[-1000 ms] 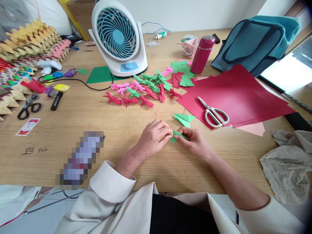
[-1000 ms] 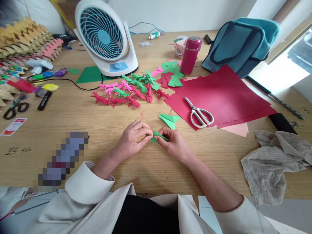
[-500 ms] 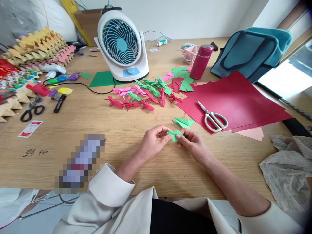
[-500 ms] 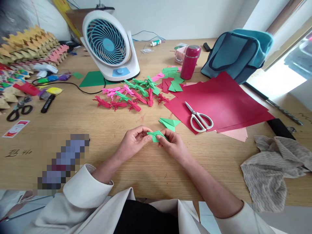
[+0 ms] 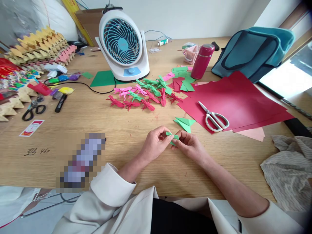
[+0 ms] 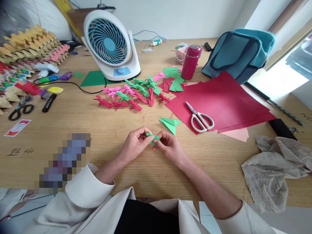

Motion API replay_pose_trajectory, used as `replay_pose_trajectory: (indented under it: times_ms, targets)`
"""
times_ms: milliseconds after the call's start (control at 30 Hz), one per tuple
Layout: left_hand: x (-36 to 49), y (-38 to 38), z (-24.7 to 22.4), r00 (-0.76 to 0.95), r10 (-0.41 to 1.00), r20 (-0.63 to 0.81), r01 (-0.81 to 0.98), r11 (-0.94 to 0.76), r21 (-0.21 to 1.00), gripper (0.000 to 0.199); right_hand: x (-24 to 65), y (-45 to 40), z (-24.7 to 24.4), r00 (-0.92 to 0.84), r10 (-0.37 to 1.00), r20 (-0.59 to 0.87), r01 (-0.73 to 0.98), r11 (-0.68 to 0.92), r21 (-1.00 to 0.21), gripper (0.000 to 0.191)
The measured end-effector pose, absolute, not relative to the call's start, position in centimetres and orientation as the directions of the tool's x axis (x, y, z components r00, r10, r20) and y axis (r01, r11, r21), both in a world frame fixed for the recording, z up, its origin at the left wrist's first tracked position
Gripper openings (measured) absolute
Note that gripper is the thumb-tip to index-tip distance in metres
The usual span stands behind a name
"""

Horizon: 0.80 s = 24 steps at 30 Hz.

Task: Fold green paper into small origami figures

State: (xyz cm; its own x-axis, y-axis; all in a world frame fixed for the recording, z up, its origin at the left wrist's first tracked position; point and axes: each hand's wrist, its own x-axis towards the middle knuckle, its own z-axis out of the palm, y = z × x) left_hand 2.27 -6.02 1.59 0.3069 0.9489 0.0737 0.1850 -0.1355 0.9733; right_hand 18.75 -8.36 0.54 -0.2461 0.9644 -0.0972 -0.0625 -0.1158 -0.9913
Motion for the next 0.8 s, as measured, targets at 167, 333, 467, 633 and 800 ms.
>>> replay_pose_trajectory:
  times_ms: [167,333,467,633,800]
  targets:
    - [2.22,-6.11,1.37,0.316,0.945,0.079,0.178,-0.141,0.974,0.019,18.6,-8.42,0.71,-0.25,0.964,-0.094,-0.054,-0.111,-0.992,0.044]
    - [2.39,-6.34,1.74,0.31,0.946,0.092,0.182,-0.154,0.971,0.02,18.59,-8.57,0.4,-0.276,0.958,-0.071,-0.038,-0.085,-0.996,0.039]
    - [2.5,-6.36,2.12,0.3,0.948,0.105,0.184,-0.165,0.969,0.024,18.54,-8.67,0.44,-0.278,0.958,-0.071,-0.032,-0.083,-0.996,0.038]
    - [2.31,-6.22,2.11,0.288,0.955,0.067,0.182,-0.123,0.976,0.031,18.52,-8.7,0.88,-0.262,0.96,-0.094,-0.005,-0.099,-0.995,0.042]
    - [2.34,-6.13,1.85,0.284,0.957,0.062,0.128,-0.102,0.986,0.042,18.42,-8.69,0.93,-0.225,0.967,-0.116,-0.037,-0.127,-0.991,0.043]
